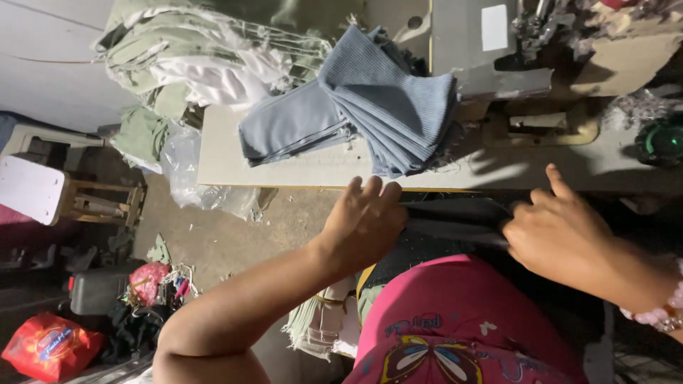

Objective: Folding and stacking small pieces of blue ribbed fabric on a sewing table

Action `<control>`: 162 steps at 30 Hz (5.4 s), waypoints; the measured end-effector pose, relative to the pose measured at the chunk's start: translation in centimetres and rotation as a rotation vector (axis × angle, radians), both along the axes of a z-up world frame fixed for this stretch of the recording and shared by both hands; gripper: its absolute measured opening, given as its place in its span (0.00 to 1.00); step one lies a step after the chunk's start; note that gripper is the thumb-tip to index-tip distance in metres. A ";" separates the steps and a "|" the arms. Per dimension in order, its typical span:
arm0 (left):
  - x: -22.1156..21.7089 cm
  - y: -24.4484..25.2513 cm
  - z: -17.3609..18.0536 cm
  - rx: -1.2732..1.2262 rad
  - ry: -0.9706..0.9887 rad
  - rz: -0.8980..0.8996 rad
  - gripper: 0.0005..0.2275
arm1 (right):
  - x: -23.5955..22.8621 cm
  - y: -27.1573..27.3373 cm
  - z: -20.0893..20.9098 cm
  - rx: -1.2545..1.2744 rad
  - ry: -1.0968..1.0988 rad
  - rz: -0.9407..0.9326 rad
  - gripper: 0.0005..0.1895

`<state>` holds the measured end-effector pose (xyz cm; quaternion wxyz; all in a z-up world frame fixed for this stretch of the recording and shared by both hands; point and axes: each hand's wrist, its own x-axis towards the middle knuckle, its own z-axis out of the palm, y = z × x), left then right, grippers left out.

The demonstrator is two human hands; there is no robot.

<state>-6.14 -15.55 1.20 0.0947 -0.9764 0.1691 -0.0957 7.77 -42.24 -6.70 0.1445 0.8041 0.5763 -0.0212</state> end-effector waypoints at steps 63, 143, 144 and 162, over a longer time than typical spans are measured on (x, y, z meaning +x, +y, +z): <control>2.2 18.2 -8.0 -0.449 -0.360 0.278 0.14 | -2.9 5.9 4.4 1.372 0.806 -0.289 0.27; -4.0 -0.4 -4.9 -0.006 -0.042 0.106 0.07 | -3.6 1.5 -3.2 -0.001 0.207 0.043 0.11; -3.7 -0.7 -5.0 0.020 -0.126 0.091 0.07 | -3.6 1.8 -3.5 -0.111 0.182 0.037 0.11; -1.0 1.3 -3.3 -2.207 -0.301 0.190 0.15 | -1.5 -0.1 -2.0 1.640 0.924 -0.628 0.13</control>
